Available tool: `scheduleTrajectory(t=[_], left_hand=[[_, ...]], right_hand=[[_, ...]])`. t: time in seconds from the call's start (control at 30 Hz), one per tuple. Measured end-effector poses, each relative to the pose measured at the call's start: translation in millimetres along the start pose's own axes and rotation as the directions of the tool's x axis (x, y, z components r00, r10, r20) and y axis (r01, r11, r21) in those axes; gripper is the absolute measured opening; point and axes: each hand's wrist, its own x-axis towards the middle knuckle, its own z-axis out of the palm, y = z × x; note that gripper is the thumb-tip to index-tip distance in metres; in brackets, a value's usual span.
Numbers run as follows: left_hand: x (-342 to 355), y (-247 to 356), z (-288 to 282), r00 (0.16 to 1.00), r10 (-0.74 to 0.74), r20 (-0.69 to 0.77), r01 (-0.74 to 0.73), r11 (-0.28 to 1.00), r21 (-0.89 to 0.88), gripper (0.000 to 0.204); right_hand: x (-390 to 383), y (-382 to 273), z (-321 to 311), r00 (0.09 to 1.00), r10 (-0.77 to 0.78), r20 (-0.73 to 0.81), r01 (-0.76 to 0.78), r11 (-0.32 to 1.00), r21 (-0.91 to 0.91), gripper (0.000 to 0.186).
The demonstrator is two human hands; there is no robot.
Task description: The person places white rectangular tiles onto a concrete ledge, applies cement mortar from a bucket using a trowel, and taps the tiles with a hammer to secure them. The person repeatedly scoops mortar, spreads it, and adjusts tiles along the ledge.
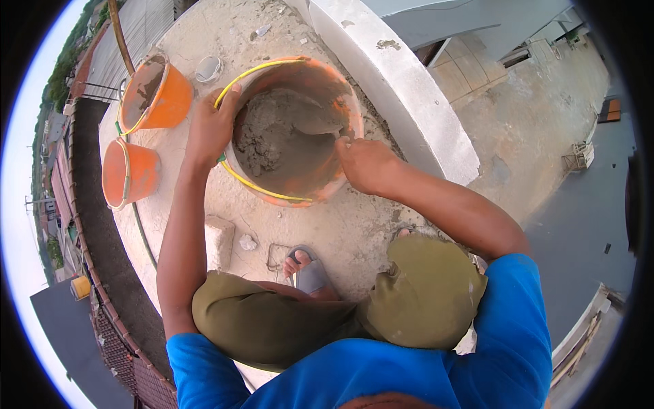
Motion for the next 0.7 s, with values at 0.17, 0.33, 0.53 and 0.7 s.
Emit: scheduleTrajectory(t=[0.17, 0.33, 0.53, 0.7], left_hand=[[-18, -3, -20, 0.995, 0.064, 0.072, -0.07, 0.994, 0.079, 0.049], [-24, 15, 10, 0.993, 0.097, 0.065, -0.105, 0.987, 0.122, 0.051], [-32, 30, 29, 0.996, 0.076, -0.046, -0.066, 0.981, 0.184, 0.051], [-23, 15, 15, 0.998, 0.05, -0.045, -0.044, 0.99, 0.135, 0.051]], right_hand=[[-25, -23, -18, 0.967, -0.105, 0.23, 0.122, 0.991, -0.06, 0.059], [-15, -4, 47, 0.966, 0.06, 0.252, -0.072, 0.997, 0.039, 0.067], [-20, -41, 44, 0.893, -0.174, 0.415, -0.129, 0.785, 0.605, 0.072], [-20, -39, 60, 0.849, -0.412, 0.33, -0.306, 0.125, 0.944, 0.072]])
